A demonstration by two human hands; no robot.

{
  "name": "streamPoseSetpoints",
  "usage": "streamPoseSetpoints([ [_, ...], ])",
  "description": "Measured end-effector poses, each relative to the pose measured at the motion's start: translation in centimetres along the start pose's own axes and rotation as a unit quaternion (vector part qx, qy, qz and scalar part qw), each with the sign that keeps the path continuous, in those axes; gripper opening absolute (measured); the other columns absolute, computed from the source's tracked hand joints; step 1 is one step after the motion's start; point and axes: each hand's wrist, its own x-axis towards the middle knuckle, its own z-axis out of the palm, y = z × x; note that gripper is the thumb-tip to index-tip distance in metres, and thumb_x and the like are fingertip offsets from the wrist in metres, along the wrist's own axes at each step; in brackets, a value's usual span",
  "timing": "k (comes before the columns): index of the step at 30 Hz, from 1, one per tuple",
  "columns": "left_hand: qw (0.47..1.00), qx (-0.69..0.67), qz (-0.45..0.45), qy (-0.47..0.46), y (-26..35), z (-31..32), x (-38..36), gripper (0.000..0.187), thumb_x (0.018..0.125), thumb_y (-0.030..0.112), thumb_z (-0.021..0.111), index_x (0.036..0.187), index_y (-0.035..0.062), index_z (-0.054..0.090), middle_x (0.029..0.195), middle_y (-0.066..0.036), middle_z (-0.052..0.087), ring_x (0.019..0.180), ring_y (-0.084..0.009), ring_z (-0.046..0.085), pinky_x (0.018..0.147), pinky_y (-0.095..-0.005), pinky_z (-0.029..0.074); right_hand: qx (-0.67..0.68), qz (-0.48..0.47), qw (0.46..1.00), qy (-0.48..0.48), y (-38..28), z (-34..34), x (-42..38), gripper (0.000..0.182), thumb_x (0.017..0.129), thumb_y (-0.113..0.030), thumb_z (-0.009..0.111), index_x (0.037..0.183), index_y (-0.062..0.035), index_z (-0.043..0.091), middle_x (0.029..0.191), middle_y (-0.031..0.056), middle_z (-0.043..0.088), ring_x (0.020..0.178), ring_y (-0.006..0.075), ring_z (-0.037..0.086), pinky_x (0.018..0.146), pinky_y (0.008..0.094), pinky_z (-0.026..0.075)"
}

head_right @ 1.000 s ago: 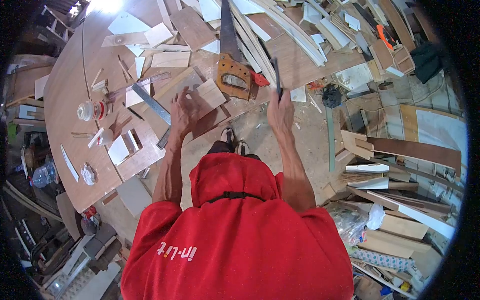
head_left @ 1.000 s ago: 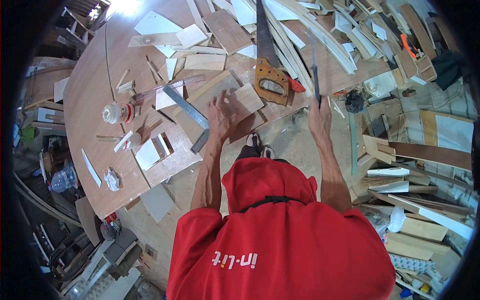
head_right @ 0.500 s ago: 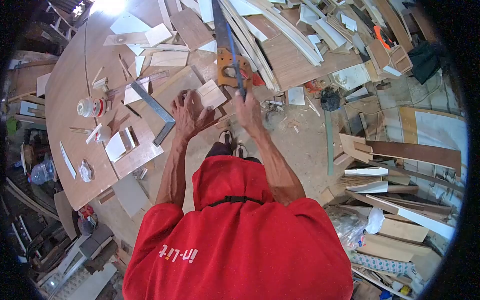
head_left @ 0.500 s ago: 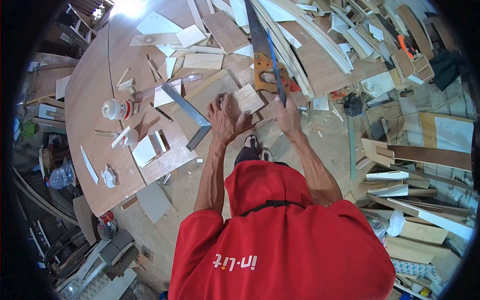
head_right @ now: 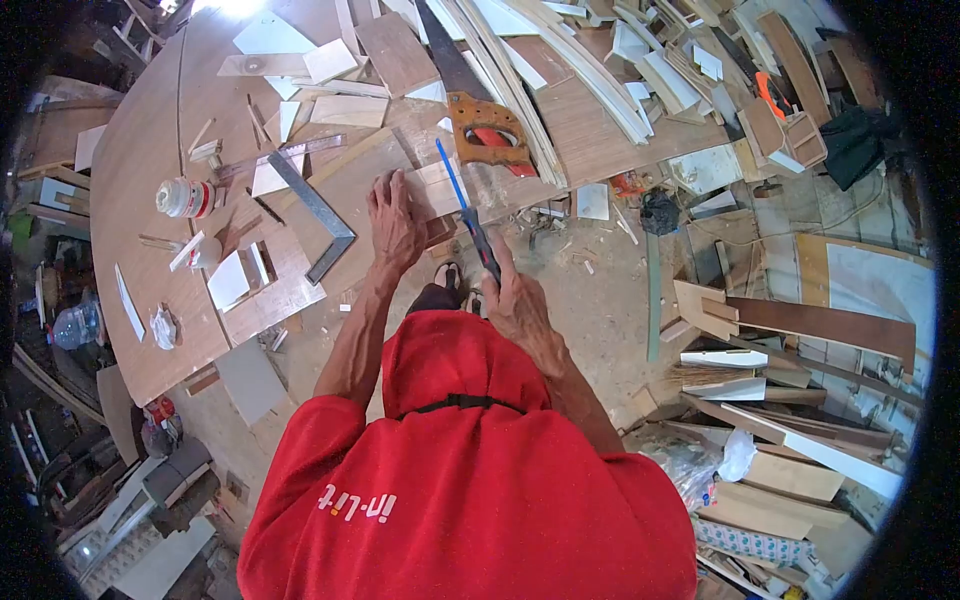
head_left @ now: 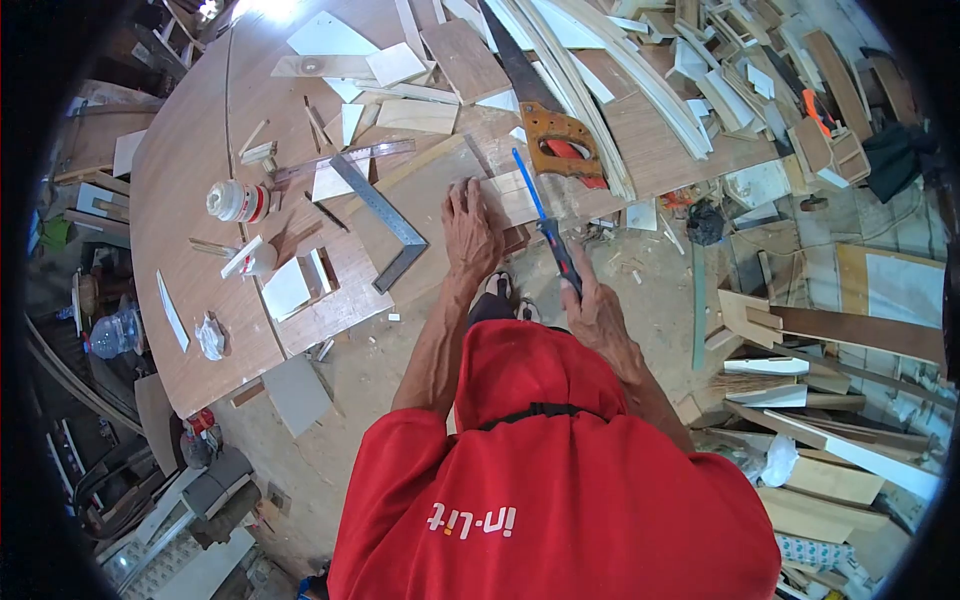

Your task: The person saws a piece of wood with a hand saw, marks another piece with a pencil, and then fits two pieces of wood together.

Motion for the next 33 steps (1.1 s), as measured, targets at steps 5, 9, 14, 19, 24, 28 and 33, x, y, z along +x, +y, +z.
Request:
streamPoseSetpoints([
  [5,0.996,0.034,-0.086,-0.007,0.7,1.3,0.7,0.04,0.085,0.016,0.05,0.121,-0.0005,0.044,0.125,-0.019,0.042,0.117,-0.0367,0.038,0.101,-0.049,0.028,-0.051,0.001,0.998,-0.025,-0.4,-0.2,-1.3,0.059,0.091,-0.014,0.049,0.146,-0.0103,0.028,0.066,0.0201,0.059,0.063,0.0373,0.061,0.062,0.045,0.046],
  [9,0.995,0.047,-0.073,0.042,0.8,1.5,1.1,0.033,0.086,0.016,0.05,0.115,0.0006,0.047,0.12,-0.019,0.044,0.112,-0.0354,0.041,0.096,-0.0481,0.03,-0.078,-0.026,0.996,-0.03,0.2,0.4,-1.6,0.064,0.089,-0.016,0.049,0.148,-0.0114,0.024,0.069,0.0248,0.06,0.065,0.0422,0.06,0.063,0.0502,0.045],
  [14,0.994,0.062,-0.067,0.054,0.9,1.0,1.6,0.027,0.086,0.015,0.051,0.109,0.0013,0.049,0.113,-0.018,0.046,0.106,-0.0339,0.042,0.09,-0.047,0.032,-0.077,0.011,0.995,-0.062,1.2,0.6,-1.2,0.06,0.089,-0.015,0.047,0.145,-0.0068,0.027,0.07,0.0252,0.061,0.067,0.0434,0.06,0.065,0.0507,0.046],
  [19,0.997,0.033,-0.06,0.028,0.4,0.9,2.1,0.022,0.084,0.015,0.052,0.103,0.003,0.052,0.103,-0.017,0.047,0.099,-0.0336,0.043,0.085,-0.0459,0.035,-0.08,0.029,0.996,-0.04,-0.6,0.3,-0.9,0.049,0.091,-0.019,0.044,0.136,-0.0011,0.038,0.075,0.0272,0.061,0.072,0.0445,0.06,0.068,0.0504,0.045],
  [24,0.995,0.043,-0.072,0.046,0.6,0.8,2.3,0.02,0.082,0.012,0.052,0.1,0.0039,0.053,0.102,-0.018,0.047,0.096,-0.0337,0.043,0.083,-0.0459,0.036,-0.052,0.01,0.998,0.041,1.4,2.7,-0.3,0.037,0.092,-0.021,0.045,0.12,0.0019,0.047,0.075,0.0275,0.06,0.074,0.0452,0.06,0.066,0.0509,0.045],
  [28,0.994,0.047,-0.073,0.065,0.5,1.1,2.5,0.019,0.081,0.011,0.051,0.098,0.0033,0.054,0.101,-0.018,0.047,0.096,-0.0343,0.044,0.082,-0.0466,0.036,-0.017,0.053,0.997,0.046,1.4,3.0,-0.3,0.035,0.091,-0.028,0.049,0.111,0.002,0.05,0.071,0.0267,0.06,0.072,0.0459,0.06,0.064,0.0516,0.045],
  [33,0.995,0.033,-0.047,0.086,0.2,1.5,2.7,0.02,0.08,0.011,0.052,0.098,0.0029,0.054,0.1,-0.016,0.048,0.096,-0.0335,0.046,0.082,-0.045,0.038,-0.084,0.022,0.996,0.034,0.6,2.0,-0.3,0.045,0.087,-0.022,0.051,0.13,-0.0078,0.044,0.065,0.0245,0.059,0.061,0.0442,0.059,0.061,0.0515,0.045],
])
